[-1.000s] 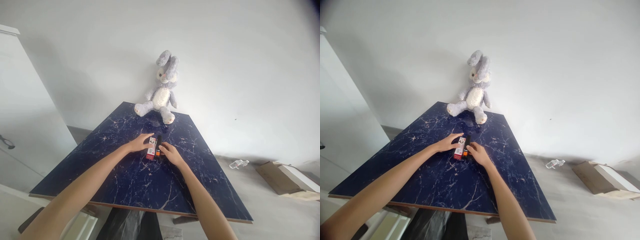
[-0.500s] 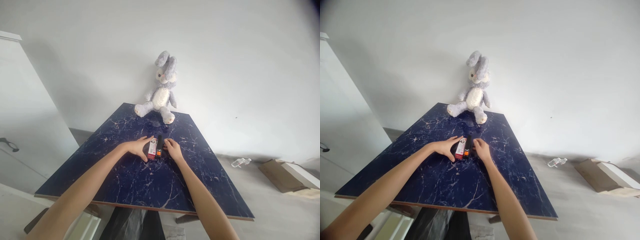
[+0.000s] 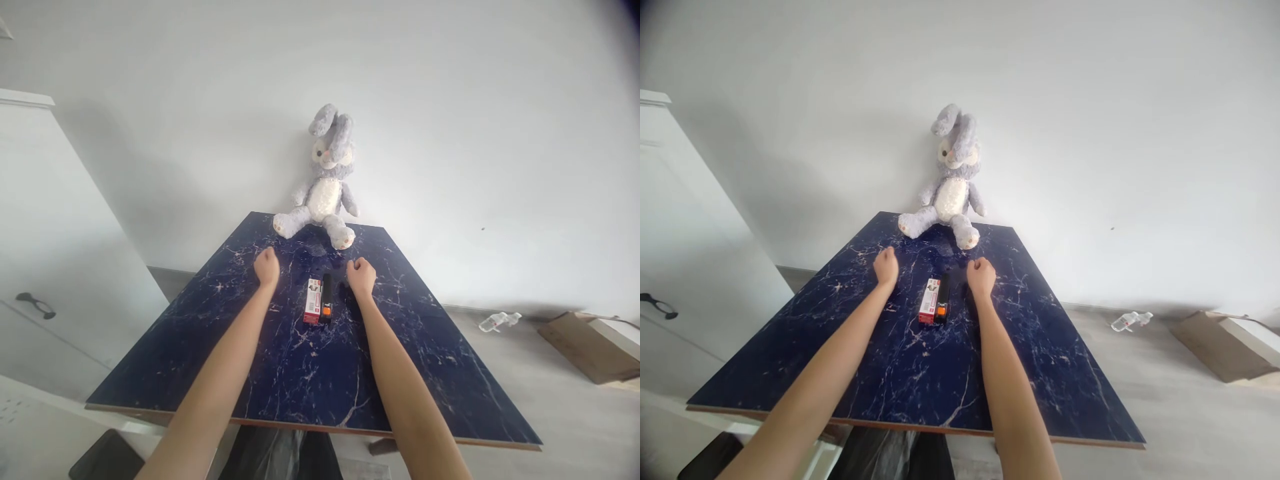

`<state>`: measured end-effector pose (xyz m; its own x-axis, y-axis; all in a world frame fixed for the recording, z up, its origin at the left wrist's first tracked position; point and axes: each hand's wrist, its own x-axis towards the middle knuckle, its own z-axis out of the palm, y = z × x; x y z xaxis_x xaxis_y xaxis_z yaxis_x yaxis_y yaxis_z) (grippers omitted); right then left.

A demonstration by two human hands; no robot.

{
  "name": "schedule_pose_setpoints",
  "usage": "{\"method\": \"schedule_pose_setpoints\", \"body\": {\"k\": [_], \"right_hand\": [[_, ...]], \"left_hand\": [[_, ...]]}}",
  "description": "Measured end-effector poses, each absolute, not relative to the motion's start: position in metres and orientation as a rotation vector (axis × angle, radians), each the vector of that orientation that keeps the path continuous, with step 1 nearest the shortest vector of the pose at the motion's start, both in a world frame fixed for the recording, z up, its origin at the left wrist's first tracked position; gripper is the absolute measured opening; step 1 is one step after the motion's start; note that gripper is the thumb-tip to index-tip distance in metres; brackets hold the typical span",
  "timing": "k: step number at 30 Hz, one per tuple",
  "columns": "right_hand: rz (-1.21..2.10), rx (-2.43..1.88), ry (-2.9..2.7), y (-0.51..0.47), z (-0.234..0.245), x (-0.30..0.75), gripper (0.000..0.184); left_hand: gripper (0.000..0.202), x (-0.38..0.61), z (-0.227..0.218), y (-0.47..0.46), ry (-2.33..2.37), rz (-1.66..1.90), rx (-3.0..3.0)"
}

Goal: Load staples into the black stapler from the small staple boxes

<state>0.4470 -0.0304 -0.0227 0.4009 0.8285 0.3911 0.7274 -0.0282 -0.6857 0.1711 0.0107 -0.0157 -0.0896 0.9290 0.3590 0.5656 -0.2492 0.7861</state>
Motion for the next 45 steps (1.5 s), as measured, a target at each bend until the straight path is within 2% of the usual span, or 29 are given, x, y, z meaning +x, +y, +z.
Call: {"method": "schedule_pose_setpoints", "body": {"k": [3, 6, 16, 45], "right_hand": [[-0.048, -1.950, -1.539, -0.034, -0.025, 0.441, 0.027], [-0.058, -1.954, -1.688, -0.036, -0.029, 0.433, 0.024], [-0.041, -1.975, -1.876, -0.036, -0.032, 0.430, 0.020], [-0.027, -1.922, -1.923, -0.038, -0.036, 0.432, 0.027]], "left_hand": [[0.052, 0.193, -0.023, 0.002, 1.705, 1.092, 2.021], [0.042, 0.203, -0.029, -0.006, 1.729, 0.876, 2.211], [0.047, 0.200, -0.020, -0.015, 1.819, 0.519, 2.449], [0.046, 0.198, -0.018, -0.017, 1.752, 0.503, 2.507]]}}
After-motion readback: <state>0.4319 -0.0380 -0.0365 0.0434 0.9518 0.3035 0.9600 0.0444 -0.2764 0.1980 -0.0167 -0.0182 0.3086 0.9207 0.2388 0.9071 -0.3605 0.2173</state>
